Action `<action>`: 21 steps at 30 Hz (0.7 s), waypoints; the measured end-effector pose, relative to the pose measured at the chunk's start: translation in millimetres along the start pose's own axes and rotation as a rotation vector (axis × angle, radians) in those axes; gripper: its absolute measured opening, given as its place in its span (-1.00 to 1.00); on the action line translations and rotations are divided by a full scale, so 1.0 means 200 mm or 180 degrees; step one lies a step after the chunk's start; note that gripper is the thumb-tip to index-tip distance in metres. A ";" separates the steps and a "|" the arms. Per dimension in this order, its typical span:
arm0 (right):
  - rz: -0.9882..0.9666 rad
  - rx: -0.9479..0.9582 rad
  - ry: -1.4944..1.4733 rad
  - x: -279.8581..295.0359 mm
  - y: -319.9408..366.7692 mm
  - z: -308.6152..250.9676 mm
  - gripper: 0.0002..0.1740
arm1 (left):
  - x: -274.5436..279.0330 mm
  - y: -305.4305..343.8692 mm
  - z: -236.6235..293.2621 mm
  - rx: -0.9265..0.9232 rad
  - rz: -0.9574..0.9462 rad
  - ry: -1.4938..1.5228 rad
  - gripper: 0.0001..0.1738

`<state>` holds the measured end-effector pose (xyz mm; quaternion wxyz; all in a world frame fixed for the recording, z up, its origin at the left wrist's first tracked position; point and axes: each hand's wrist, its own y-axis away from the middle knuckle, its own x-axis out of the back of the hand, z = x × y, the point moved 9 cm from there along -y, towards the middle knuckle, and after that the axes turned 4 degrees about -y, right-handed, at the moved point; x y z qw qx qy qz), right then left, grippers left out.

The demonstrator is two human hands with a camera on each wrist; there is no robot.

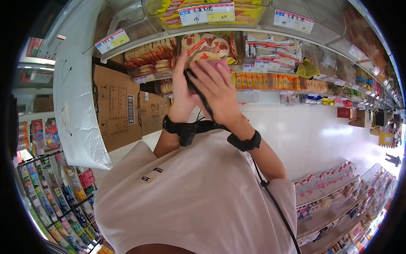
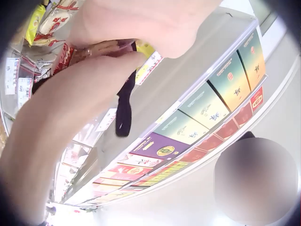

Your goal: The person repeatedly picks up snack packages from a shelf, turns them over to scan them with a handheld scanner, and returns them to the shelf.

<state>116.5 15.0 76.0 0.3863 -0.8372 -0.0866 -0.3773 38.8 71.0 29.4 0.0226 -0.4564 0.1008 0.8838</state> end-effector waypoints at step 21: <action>0.0625 -0.3456 -0.4653 -0.26 0.26 0.37 -0.64 | 0.06 0.02 0.10 -0.1490 0.0380 -0.2306 -0.54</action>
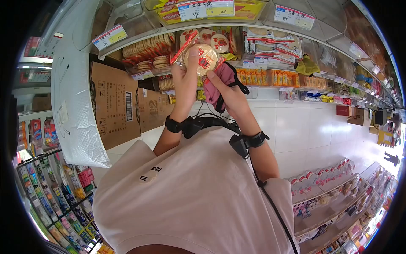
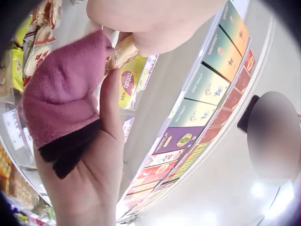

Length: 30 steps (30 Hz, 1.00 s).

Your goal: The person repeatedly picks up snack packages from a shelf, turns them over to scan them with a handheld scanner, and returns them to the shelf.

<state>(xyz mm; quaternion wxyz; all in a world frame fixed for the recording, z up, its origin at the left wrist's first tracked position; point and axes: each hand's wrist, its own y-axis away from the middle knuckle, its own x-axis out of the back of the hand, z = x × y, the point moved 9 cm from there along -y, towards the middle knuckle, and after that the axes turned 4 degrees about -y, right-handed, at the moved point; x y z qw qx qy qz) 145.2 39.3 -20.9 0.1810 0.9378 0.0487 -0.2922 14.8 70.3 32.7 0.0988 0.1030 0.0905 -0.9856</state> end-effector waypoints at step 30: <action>-0.0683 0.3181 0.4309 -0.48 0.30 -0.17 -0.42 | -0.07 0.07 -0.04 0.1627 -0.0715 0.2276 0.02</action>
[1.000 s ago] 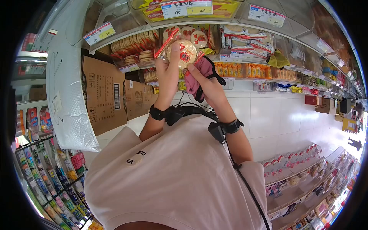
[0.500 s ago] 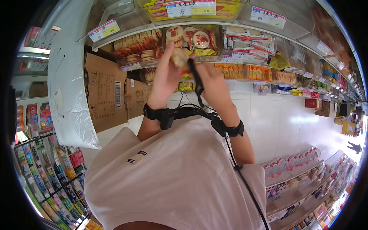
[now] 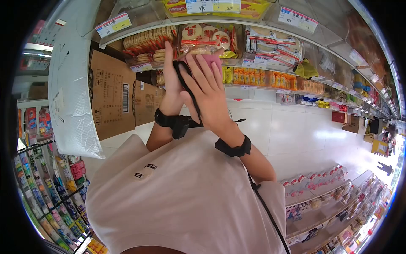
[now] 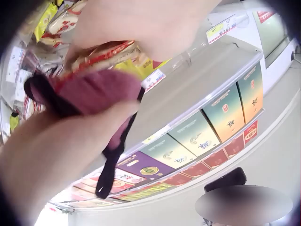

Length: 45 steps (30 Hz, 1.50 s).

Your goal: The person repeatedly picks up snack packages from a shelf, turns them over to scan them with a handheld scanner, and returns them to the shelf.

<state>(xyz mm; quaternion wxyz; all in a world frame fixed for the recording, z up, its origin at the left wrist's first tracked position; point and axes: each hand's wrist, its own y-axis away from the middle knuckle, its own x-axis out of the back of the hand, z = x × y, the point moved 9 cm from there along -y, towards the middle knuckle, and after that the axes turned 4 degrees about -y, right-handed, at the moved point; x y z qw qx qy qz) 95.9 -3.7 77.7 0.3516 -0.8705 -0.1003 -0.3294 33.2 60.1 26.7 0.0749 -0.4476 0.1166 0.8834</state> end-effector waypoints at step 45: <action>0.0889 -0.2432 -0.3791 0.02 0.14 0.54 -0.58 | 0.05 0.00 -0.06 -0.0141 0.0316 -0.1122 -0.52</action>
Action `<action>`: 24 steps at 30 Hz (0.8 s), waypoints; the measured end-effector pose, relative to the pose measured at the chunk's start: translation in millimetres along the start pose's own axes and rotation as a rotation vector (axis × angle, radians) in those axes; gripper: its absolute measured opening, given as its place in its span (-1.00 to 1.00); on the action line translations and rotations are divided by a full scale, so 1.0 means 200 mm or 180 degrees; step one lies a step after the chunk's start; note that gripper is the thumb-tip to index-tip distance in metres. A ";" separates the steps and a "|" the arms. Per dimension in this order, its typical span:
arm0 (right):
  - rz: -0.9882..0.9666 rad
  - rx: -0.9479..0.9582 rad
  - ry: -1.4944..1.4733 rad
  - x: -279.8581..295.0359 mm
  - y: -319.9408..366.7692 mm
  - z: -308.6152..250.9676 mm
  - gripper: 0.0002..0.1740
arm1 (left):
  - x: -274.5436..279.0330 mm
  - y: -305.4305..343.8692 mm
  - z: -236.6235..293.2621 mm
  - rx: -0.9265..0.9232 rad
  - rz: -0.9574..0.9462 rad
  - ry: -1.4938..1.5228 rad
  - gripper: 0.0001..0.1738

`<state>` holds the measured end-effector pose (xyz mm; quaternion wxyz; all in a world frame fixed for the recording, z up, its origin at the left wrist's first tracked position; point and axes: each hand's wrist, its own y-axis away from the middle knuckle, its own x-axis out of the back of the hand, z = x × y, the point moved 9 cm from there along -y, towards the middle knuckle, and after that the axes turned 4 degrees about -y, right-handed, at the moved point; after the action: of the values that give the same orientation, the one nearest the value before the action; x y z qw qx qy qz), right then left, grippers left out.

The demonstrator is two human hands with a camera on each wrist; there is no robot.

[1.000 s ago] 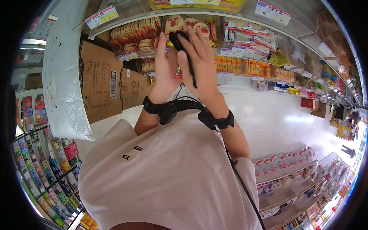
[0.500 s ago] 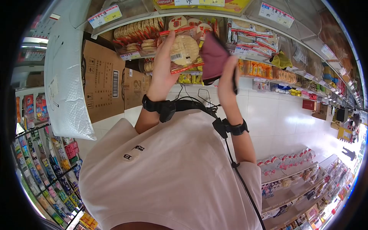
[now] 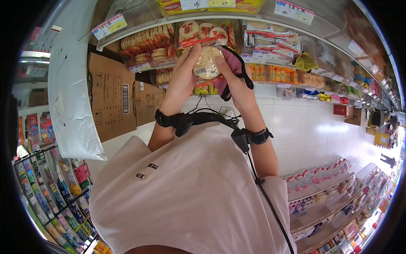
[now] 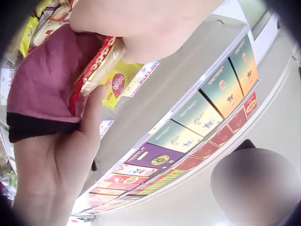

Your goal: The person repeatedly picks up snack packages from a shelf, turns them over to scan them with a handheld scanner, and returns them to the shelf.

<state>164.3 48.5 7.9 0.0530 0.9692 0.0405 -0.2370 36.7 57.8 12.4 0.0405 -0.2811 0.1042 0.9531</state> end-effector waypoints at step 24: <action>0.1018 0.0144 0.0535 0.33 0.05 0.02 -0.68 | -0.07 0.08 -0.17 0.0535 -0.1272 -0.1460 -0.42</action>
<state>222.1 41.6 -26.3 0.0647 0.9806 -0.1152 -0.1446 65.4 33.9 -5.3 0.2726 -0.0693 0.1134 0.9529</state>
